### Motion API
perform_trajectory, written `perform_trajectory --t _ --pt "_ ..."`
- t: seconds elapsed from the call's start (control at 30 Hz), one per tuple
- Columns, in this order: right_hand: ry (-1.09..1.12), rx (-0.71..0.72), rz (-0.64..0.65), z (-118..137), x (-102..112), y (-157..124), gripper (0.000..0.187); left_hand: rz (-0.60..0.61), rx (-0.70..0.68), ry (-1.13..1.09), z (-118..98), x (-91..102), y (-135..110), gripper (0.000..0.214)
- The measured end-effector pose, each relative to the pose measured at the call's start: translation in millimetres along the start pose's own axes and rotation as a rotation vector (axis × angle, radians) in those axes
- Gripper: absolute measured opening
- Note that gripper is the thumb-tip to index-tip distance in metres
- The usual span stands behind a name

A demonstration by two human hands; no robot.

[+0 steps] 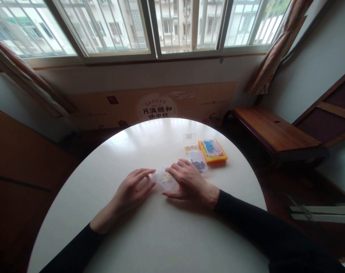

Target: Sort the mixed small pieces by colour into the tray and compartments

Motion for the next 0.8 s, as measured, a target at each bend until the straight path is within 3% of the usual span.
perform_trajectory --t 0.17,0.37,0.57,0.8 --pt "0.017 -0.111 -0.085 -6.1 11.4 -3.6 0.048 0.032 -0.016 -0.018 0.2 -3.8 -1.1 0.038" --pt "-0.134 -0.197 -0.244 -30.8 46.8 -22.5 0.040 0.042 -0.006 -0.005 2.4 -4.3 -0.7 0.034" --pt "-0.373 -0.378 -0.273 -66.1 71.7 -53.0 0.040 0.051 -0.019 -0.013 2.5 -5.4 -1.6 0.033" --pt "-0.449 -0.484 -0.225 -77.8 70.9 -67.4 0.050 0.045 -0.019 -0.020 0.0 -3.7 -0.5 0.032"
Point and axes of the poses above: each hand's wrist, its own y-axis towards the middle knuckle, its own x-axis out of the back of the hand, z = x × y, the point moved 10 cm from there along y, towards the middle knuckle, and after that the axes turned 7 degrees about x, right-handed, at the moved point
